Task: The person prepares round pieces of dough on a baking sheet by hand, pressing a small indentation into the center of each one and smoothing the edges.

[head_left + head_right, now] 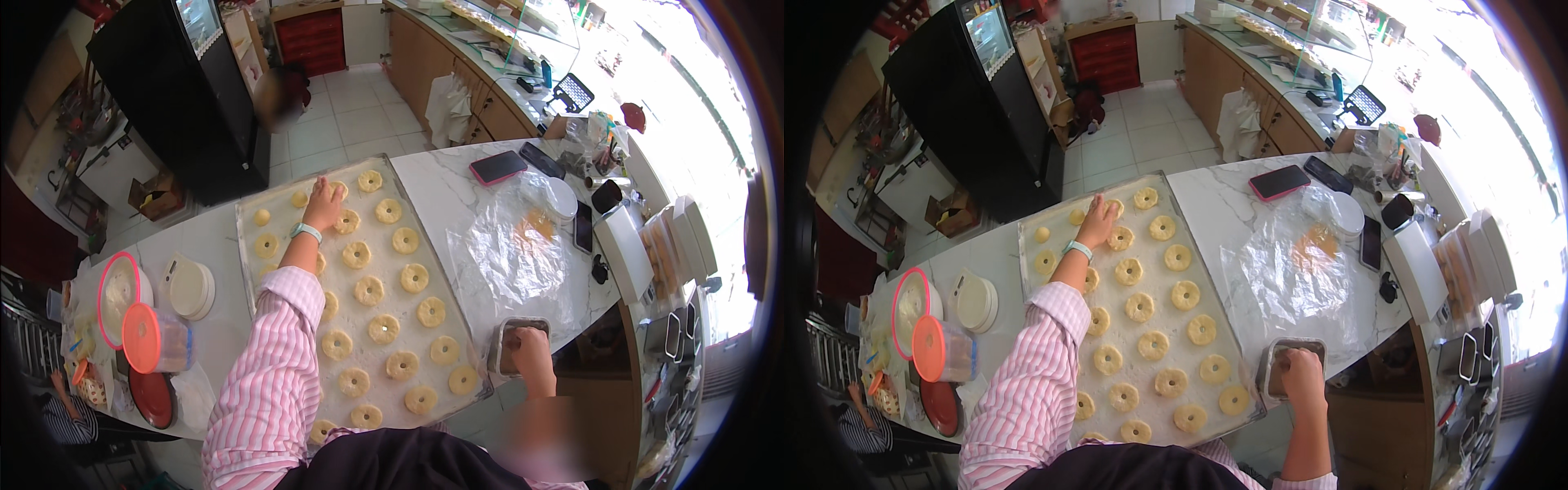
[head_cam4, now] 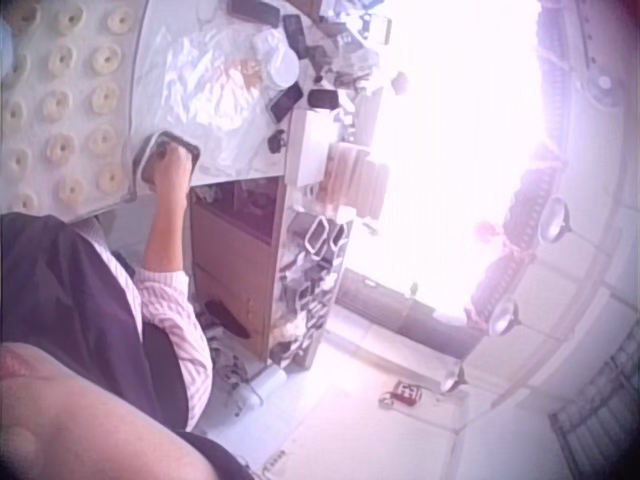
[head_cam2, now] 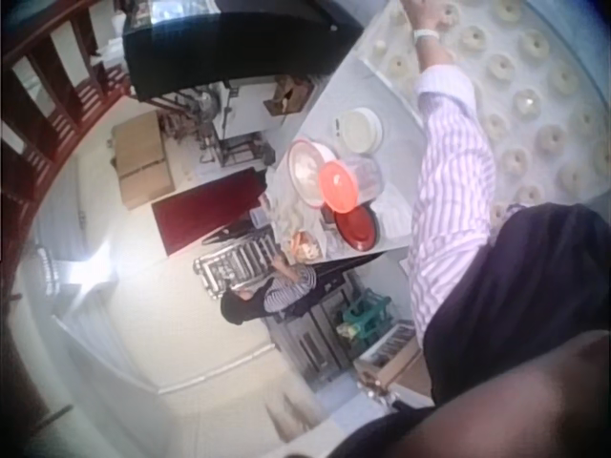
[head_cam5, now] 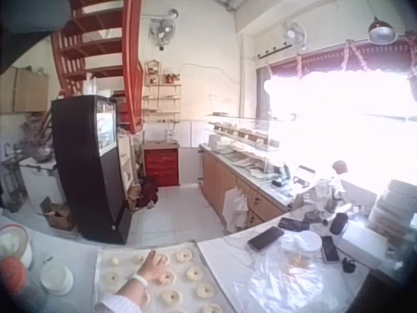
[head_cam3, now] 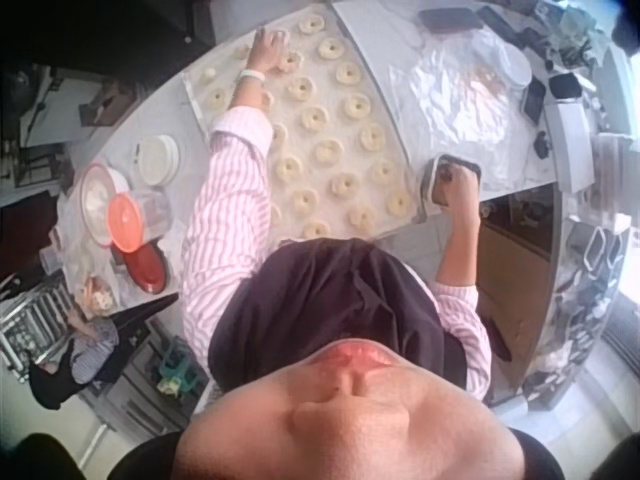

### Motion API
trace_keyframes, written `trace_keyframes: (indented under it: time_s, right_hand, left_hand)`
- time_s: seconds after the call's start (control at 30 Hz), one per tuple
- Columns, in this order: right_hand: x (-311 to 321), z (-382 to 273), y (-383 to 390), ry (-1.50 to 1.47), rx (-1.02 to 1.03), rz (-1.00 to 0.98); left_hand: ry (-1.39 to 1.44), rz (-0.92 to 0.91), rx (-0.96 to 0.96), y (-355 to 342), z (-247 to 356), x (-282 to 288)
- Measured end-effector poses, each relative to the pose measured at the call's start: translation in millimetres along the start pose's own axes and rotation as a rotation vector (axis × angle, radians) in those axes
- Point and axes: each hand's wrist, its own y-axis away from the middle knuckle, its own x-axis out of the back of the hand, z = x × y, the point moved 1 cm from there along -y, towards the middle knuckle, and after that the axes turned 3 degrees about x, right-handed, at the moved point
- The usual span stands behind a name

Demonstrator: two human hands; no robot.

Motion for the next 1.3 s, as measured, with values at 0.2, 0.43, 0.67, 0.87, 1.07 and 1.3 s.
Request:
trace_keyframes:
  time_s: [0.2,0.43,0.67,0.87,1.07,1.3]
  right_hand:
    - [-7.1,-1.7,-1.2,0.068,-0.02,-0.067]
    - [-8.4,-1.9,-3.9,0.132,0.0,-0.045]
    - [55.1,-74.4,-2.2,-0.002,0.19,0.119]
    - [-1.9,-217.5,-74.7,-0.191,0.864,-0.096]
    - [-131.1,-298.5,-191.6,0.136,1.005,-0.165]
    - [-205.3,-322.2,-282.8,0.281,0.898,-0.219]
  left_hand:
    - [0.213,-0.069,0.024,-4.9,-7.1,-0.5]
    - [0.584,0.046,0.137,5.4,-5.5,29.3]
    - [1.75,-0.091,0.394,110.6,31.8,30.3]
    - [2.167,-0.754,0.512,198.1,86.9,66.0]
    - [2.212,-0.101,0.375,201.6,19.8,121.0]
    - [2.364,0.116,0.389,294.9,-20.7,152.6]
